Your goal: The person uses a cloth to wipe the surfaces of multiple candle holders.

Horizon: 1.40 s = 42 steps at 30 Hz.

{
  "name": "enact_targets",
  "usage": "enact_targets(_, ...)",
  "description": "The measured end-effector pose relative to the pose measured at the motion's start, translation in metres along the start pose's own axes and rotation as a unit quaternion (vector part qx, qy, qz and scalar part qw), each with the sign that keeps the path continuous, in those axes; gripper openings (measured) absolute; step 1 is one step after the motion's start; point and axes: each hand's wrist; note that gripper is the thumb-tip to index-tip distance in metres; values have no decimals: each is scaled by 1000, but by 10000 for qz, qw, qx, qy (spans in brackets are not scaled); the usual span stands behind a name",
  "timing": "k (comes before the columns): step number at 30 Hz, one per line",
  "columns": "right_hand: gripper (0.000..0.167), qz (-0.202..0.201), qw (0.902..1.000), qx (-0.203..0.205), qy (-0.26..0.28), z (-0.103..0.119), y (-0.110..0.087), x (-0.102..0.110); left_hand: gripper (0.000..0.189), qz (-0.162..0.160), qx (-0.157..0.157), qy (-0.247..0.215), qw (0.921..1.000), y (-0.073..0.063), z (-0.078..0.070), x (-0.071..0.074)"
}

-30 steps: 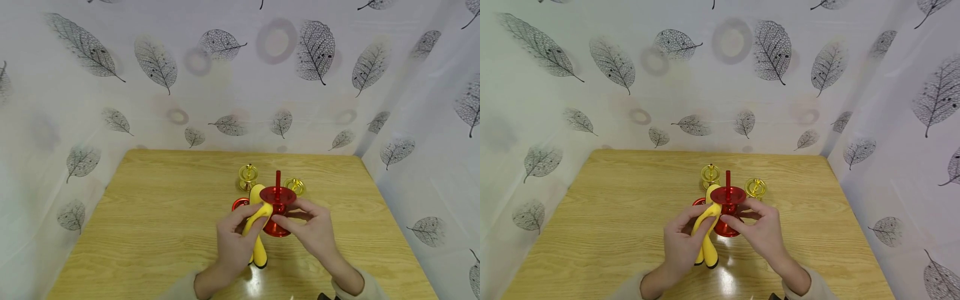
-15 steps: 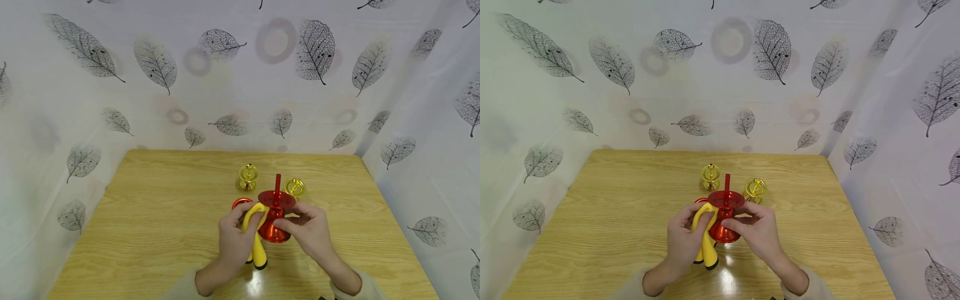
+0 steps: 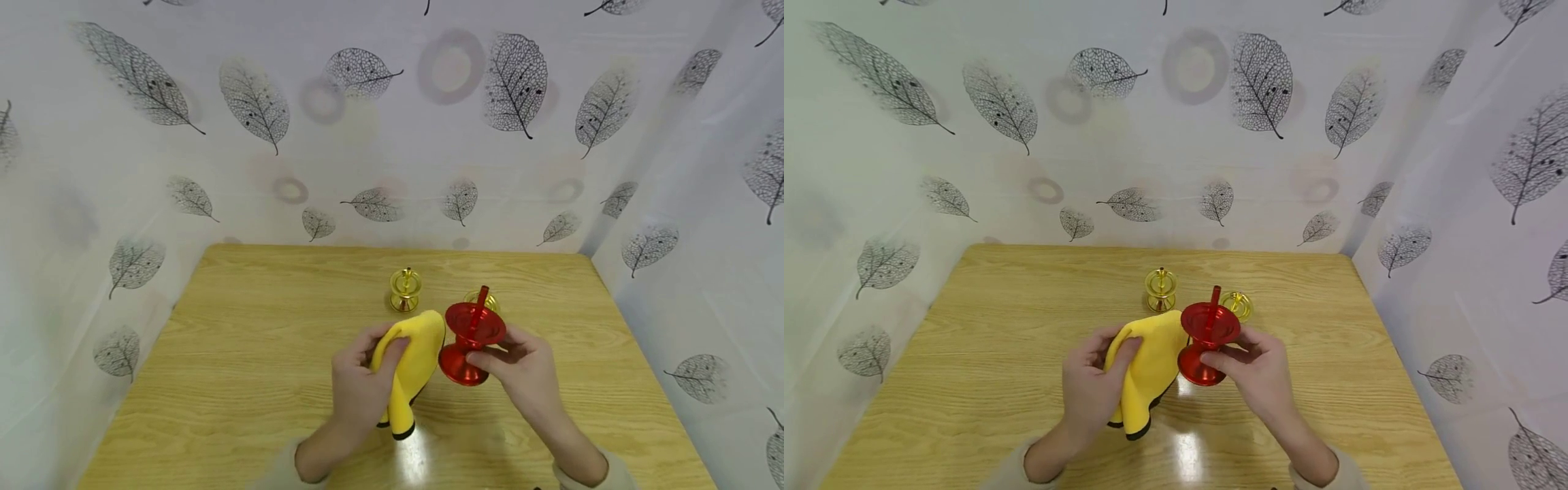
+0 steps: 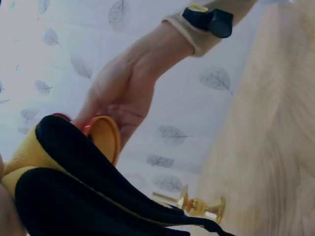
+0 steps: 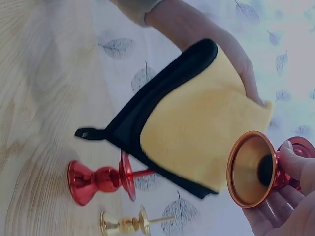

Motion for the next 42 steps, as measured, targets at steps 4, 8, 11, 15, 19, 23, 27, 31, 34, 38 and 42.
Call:
enact_targets(4,37,-342,9993,-150,-51,-5,4,13,14,-130,-56,142,9998,6,-2,13)
enact_targets(8,38,-695,9970,-326,-62,-11,8,26,12,-245,-198,329,9990,11,-3,27)
enact_targets(11,38,-938,9939,-531,-223,-16,10,36,12,-394,-358,510,9973,15,-4,37)
enact_targets(15,35,-1146,9872,-950,-580,-22,14,49,13,-555,-607,548,9951,20,-5,49)
enact_targets(19,37,-1261,9799,-1326,-794,-29,18,59,13,-637,-851,525,9929,26,-6,59)
enact_targets(23,47,-1371,9763,-1452,-832,-38,22,66,14,-755,-957,623,9906,31,-5,68)
enact_targets(27,52,-1470,9776,-1269,-806,-50,27,74,13,-882,-904,685,9896,37,-3,76)
enact_targets(31,52,-1639,9792,-1038,-589,-62,33,80,13,-932,-983,678,9885,44,5,83)
enact_targets(34,55,-1777,9774,-1027,-513,-71,40,85,13,-936,-1109,761,9865,51,11,88)
enact_targets(38,61,-1817,9768,-1018,-493,-83,50,92,13,-932,-1029,1053,9847,60,18,94)
enact_targets(42,61,-1891,9776,-901,-191,-97,61,97,15,-900,-717,1312,9847,67,30,100)
Point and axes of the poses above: each hand's wrist, its own y-axis towards the middle knuckle, its own x-axis out of the back of the hand, z = x × y, and after that the axes turned 11 degrees about -z, right-handed
